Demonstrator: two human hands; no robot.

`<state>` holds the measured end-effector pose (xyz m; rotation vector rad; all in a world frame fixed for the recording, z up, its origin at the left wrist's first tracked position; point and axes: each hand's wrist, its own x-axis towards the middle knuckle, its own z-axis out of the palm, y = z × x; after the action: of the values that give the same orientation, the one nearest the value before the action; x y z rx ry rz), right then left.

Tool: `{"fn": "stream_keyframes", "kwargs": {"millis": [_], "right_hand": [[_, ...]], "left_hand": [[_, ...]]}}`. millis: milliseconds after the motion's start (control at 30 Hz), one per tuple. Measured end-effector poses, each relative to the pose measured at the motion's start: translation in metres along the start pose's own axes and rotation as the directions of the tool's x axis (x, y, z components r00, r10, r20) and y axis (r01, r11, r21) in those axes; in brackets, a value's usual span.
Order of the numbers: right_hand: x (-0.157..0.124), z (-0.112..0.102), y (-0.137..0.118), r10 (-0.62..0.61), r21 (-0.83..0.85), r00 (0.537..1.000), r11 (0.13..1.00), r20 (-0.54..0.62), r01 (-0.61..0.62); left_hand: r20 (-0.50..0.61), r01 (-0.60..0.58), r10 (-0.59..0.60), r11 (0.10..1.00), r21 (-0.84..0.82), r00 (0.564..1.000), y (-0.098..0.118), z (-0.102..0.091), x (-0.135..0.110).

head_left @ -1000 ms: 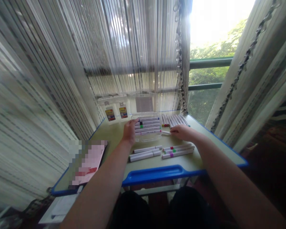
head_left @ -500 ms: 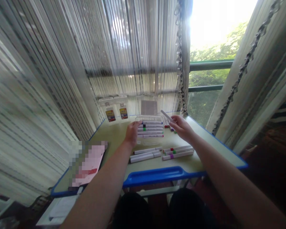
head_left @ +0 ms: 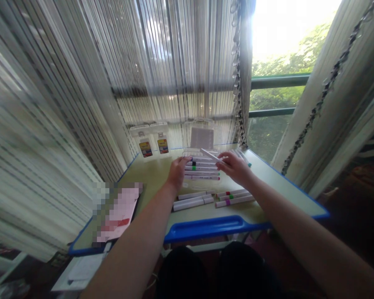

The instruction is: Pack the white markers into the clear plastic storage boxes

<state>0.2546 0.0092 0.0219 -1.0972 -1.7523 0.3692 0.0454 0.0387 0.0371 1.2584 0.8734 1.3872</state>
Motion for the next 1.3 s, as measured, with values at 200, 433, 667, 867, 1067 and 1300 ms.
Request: {"fn": "stream_keyframes", "kwargs": {"millis": [200,433,667,867,1067,1300], "right_hand": [[0.001,0.005,0.005,0.012,0.173,1.000,0.985,0.013,-0.014],[0.003,-0.001,0.004,0.084,0.131,0.990,0.989,-0.109,-0.069],[0.008,-0.006,0.005,0.174,0.133,0.968,0.979,-0.180,-0.152],[0.009,0.000,0.008,0.199,0.074,0.968,0.979,-0.156,-0.189],[0.008,0.011,-0.007,0.287,0.594,0.955,0.782,-0.074,-0.189],[0.002,0.017,-0.015,0.338,0.624,0.928,0.695,0.155,-0.357]], "left_hand": [[0.007,-0.006,0.006,1.000,0.008,1.000,0.002,0.000,-0.002],[0.083,0.112,-0.113,0.993,0.023,0.990,0.001,-0.001,0.000],[0.084,0.193,-0.191,0.981,-0.009,0.978,0.006,-0.001,-0.001],[0.096,0.334,-0.327,0.940,-0.070,0.940,0.011,-0.009,0.001],[0.227,0.430,-0.420,0.903,0.006,0.879,0.022,-0.007,-0.010],[0.295,0.454,-0.382,0.860,-0.234,0.876,0.030,-0.014,-0.003]]}}
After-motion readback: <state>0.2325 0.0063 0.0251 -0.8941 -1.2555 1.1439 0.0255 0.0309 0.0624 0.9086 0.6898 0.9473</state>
